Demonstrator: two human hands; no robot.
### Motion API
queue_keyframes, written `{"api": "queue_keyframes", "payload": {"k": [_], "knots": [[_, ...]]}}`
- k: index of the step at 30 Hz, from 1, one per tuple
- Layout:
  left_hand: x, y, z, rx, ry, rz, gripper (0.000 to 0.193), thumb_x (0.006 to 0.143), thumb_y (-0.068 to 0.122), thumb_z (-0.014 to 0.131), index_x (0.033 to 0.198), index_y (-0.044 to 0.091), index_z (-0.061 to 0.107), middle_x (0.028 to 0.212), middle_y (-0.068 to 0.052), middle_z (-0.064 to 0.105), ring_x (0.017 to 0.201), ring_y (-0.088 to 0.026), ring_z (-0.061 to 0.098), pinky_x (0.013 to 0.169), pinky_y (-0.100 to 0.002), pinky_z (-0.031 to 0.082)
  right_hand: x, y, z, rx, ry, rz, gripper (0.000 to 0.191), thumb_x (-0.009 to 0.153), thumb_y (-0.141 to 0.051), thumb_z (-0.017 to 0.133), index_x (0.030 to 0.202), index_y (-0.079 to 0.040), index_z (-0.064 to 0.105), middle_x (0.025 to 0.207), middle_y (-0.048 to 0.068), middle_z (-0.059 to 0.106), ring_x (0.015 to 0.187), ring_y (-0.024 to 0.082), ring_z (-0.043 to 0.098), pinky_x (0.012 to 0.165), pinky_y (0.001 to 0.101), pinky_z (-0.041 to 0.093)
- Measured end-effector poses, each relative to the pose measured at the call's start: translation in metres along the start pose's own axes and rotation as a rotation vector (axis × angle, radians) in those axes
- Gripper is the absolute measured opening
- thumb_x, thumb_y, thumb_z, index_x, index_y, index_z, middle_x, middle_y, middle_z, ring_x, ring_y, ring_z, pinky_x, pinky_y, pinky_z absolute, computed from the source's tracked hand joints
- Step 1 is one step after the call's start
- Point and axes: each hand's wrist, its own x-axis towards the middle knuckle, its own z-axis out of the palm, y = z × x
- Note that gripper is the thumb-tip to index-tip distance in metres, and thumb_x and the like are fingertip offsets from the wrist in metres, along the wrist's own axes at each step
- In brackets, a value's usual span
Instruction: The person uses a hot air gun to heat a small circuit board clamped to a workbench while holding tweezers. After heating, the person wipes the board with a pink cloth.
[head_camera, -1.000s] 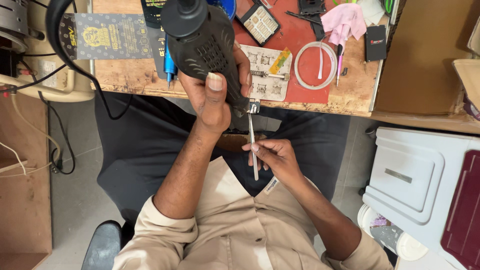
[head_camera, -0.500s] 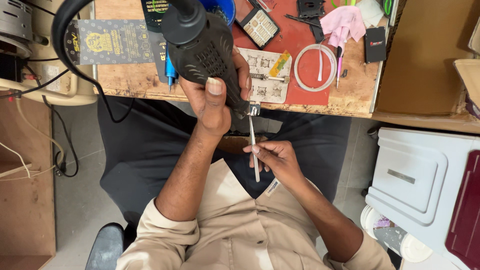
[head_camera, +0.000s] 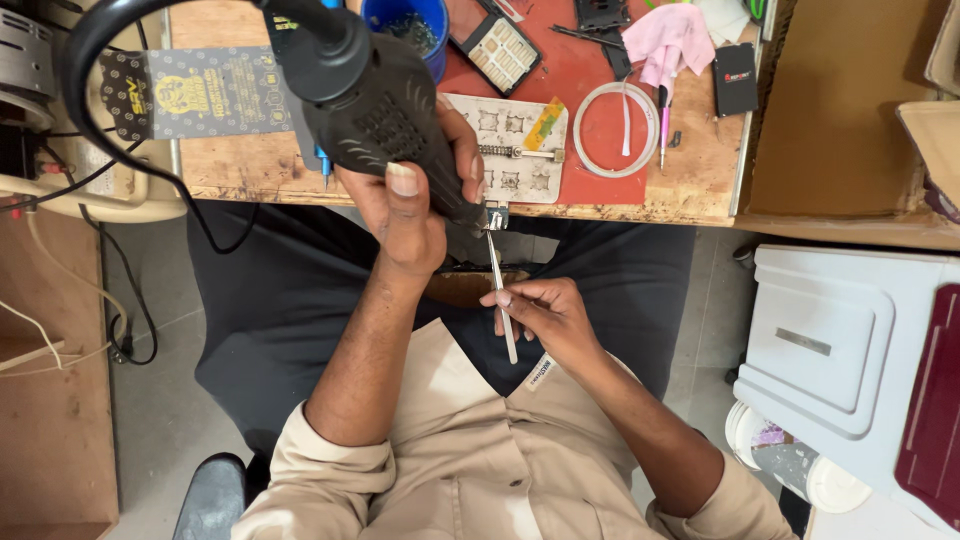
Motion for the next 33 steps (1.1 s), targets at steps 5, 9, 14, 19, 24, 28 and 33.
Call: {"api": "queue_keyframes", "payload": {"k": [5,9,14,19,24,28,33], "knots": [[-0.0016,-0.0021,0.0009,-0.002,-0.012,0.006,0.06,0.106,0.054,0.062,0.126,-0.001,0.049,0.078,-0.015,0.059,0.058,-0.016,0.058,0.051,-0.029,0.052,-0.0007,-0.0023,-0.002,-0.002,0.002,0.0,0.029,0.101,-0.021,0.062,0.105,0.003,0.079,0.07,0.005,0.073,0.053,0.003,0.055,0.047,0.0199,0.041],[-0.0036,-0.0018,0.0024,-0.014,-0.001,-0.023,0.061,0.106,0.055,0.063,0.125,-0.001,0.048,0.079,-0.015,0.058,0.059,-0.016,0.057,0.053,-0.03,0.052,-0.0016,-0.004,-0.0029,0.005,0.0,0.003,0.027,0.101,-0.017,0.062,0.105,0.003,0.079,0.071,0.005,0.073,0.054,0.004,0.055,0.048,0.0205,0.043],[-0.0051,-0.002,0.0046,-0.023,0.008,-0.028,0.063,0.105,0.056,0.063,0.125,-0.001,0.047,0.079,-0.015,0.057,0.059,-0.017,0.057,0.054,-0.031,0.051,-0.0025,-0.006,-0.003,-0.006,0.004,-0.001,0.026,0.102,-0.017,0.061,0.105,0.003,0.079,0.071,0.006,0.072,0.054,0.004,0.056,0.048,0.0207,0.043],[-0.005,-0.0022,0.0059,-0.004,0.018,-0.032,0.064,0.105,0.057,0.063,0.129,0.0,0.045,0.078,-0.015,0.057,0.059,-0.017,0.057,0.053,-0.031,0.051,-0.0025,-0.0068,-0.0034,0.001,-0.001,-0.009,0.027,0.102,-0.017,0.061,0.106,0.003,0.078,0.071,0.006,0.072,0.054,0.005,0.057,0.048,0.0209,0.044],[-0.0044,-0.0031,0.0059,0.009,0.02,-0.023,0.063,0.105,0.057,0.063,0.128,0.001,0.046,0.077,-0.015,0.057,0.058,-0.017,0.057,0.053,-0.031,0.052,-0.002,-0.0073,-0.0043,0.027,-0.012,-0.011,0.027,0.103,-0.018,0.061,0.107,0.003,0.078,0.073,0.007,0.072,0.055,0.006,0.058,0.049,0.0215,0.045],[-0.0052,-0.0034,0.0061,-0.01,0.023,-0.043,0.064,0.105,0.057,0.064,0.126,0.0,0.046,0.077,-0.015,0.057,0.059,-0.018,0.057,0.053,-0.031,0.051,-0.0021,-0.0085,-0.0041,0.034,-0.015,-0.015,0.028,0.103,-0.019,0.062,0.107,0.003,0.078,0.074,0.007,0.073,0.056,0.006,0.058,0.05,0.0217,0.045],[-0.0045,-0.0032,0.0063,-0.008,0.023,-0.051,0.064,0.104,0.056,0.065,0.124,-0.001,0.047,0.077,-0.015,0.057,0.058,-0.018,0.056,0.053,-0.031,0.051,-0.0009,-0.0101,-0.0041,0.025,-0.005,0.002,0.03,0.102,-0.022,0.062,0.106,0.003,0.078,0.072,0.007,0.073,0.056,0.006,0.059,0.05,0.0216,0.046]]}}
